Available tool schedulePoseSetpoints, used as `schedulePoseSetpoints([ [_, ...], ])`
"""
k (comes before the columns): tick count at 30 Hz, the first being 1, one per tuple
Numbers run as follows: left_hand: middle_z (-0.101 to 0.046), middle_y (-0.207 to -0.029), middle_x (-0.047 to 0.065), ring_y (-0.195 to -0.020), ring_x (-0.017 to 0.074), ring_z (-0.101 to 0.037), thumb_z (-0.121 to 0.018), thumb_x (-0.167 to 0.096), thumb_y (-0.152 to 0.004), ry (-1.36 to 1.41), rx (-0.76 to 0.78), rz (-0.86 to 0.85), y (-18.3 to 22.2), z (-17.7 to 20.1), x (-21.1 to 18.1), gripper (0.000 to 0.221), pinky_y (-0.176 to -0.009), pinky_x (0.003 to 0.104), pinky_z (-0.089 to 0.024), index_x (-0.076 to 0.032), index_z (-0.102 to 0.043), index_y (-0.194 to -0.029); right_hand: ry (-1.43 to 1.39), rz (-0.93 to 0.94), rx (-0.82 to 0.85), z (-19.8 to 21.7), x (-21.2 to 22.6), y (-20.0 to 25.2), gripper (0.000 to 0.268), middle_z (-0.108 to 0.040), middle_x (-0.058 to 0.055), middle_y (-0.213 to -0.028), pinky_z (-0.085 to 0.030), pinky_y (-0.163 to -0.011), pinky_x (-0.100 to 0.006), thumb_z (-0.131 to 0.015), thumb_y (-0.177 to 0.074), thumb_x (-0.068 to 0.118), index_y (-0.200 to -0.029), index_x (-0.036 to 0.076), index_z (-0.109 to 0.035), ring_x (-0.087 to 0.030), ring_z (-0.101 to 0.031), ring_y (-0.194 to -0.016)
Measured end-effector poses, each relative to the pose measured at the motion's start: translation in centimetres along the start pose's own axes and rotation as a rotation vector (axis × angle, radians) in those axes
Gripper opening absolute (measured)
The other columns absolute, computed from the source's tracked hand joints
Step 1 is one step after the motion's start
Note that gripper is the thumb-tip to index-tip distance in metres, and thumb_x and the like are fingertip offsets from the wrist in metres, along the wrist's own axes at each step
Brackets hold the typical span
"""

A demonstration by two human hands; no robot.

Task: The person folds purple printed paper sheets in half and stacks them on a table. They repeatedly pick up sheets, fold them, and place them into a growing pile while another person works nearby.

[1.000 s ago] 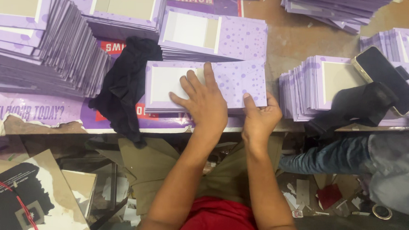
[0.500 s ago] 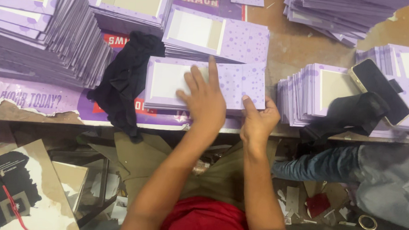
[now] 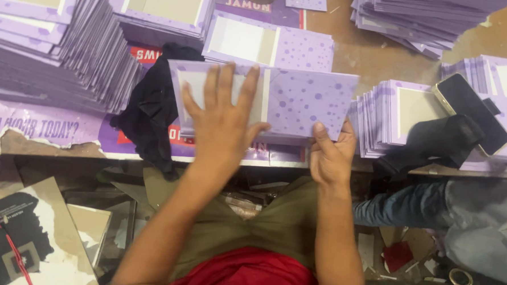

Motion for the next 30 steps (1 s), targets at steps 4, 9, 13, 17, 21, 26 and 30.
schedulePoseSetpoints([
  [4, -0.058, -0.116, 0.006, -0.114, 0.0245, -0.053, -0.082, -0.034, -0.081, -0.065, 0.049, -0.165, -1.8, 3.1, 0.3, 0.072, -0.098, 0.061, -0.033, -0.014, -0.055, -0.145, -0.012, 0.184, 0.251, -2.7, 2.6, -1.0, 0.027, -0.071, -0.009, -0.118, -0.050, -0.109, -0.040, -0.073, -0.102, -0.002, -0.126, 0.003, -0.062, -0.022, -0.067, -0.114],
  [9, -0.061, -0.102, 0.003, -0.093, 0.0212, -0.057, -0.071, -0.014, -0.099, -0.069, 0.168, -0.546, 0.1, 1.6, -2.9, 0.034, -0.091, 0.050, -0.043, -0.009, -0.067, -0.132, -0.241, -0.035, 0.003, -1.0, 0.5, -4.0, 0.037, -0.065, -0.016, -0.133, -0.047, -0.114, -0.045, -0.057, -0.105, 0.025, -0.138, 0.007, -0.052, -0.028, -0.062, -0.124],
  [13, -0.062, -0.121, 0.008, -0.114, 0.0251, -0.056, -0.065, -0.014, -0.091, -0.147, 0.194, -0.566, 1.3, -2.1, -2.2, 0.043, -0.098, 0.051, -0.043, -0.004, -0.067, -0.133, -0.448, -0.283, 0.058, -2.0, -1.9, -3.4, 0.058, -0.065, -0.022, -0.132, -0.049, -0.108, -0.046, -0.057, -0.101, 0.034, -0.140, -0.009, -0.050, -0.033, -0.063, -0.122],
  [17, -0.057, -0.142, 0.016, -0.134, 0.0350, -0.046, -0.070, -0.040, -0.075, 0.071, 0.299, -0.547, 1.6, -4.8, 0.3, 0.065, -0.103, 0.061, -0.036, -0.004, -0.064, -0.129, 0.156, -0.377, 0.094, -0.8, -3.0, -3.4, 0.057, -0.065, -0.020, -0.131, -0.053, -0.104, -0.038, -0.066, -0.092, -0.003, -0.145, -0.005, -0.047, -0.025, -0.065, -0.118],
  [21, -0.055, -0.147, 0.015, -0.134, 0.0358, -0.048, -0.069, -0.062, -0.083, 0.203, 0.381, -0.516, 1.4, -6.5, 1.5, 0.081, -0.099, 0.058, -0.034, -0.001, -0.060, -0.136, 0.521, -0.310, 0.137, -1.9, -1.2, -4.3, 0.060, -0.068, -0.019, -0.128, -0.056, -0.098, -0.033, -0.064, -0.088, -0.011, -0.145, -0.007, -0.046, -0.022, -0.068, -0.114],
  [26, -0.056, -0.147, 0.014, -0.115, 0.0343, -0.052, -0.063, -0.064, -0.087, 0.141, 0.453, -0.434, 1.3, -8.9, 1.5, 0.084, -0.092, 0.051, -0.036, 0.002, -0.058, -0.139, 1.317, -0.163, 0.046, -5.5, 1.1, -3.4, 0.064, -0.073, -0.021, -0.109, -0.061, -0.077, -0.035, -0.059, -0.083, -0.009, -0.147, -0.003, -0.048, -0.024, -0.075, -0.087],
  [30, -0.056, -0.149, 0.016, -0.115, 0.0346, -0.052, -0.060, -0.060, -0.092, 0.180, 0.426, -0.398, 1.6, -8.5, 1.4, 0.080, -0.090, 0.049, -0.037, 0.002, -0.053, -0.141, 1.605, 0.001, 0.150, -10.7, 0.4, -2.1, 0.066, -0.072, -0.028, -0.096, -0.056, -0.081, -0.042, -0.060, -0.088, -0.010, -0.152, -0.006, -0.045, -0.035, -0.071, -0.086],
])
Point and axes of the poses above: each hand's wrist, its own y-axis away from the middle knuckle, its own z-axis out of the back of the hand, x = y × z, the point moved 10 cm from there along -y, towards the middle knuckle
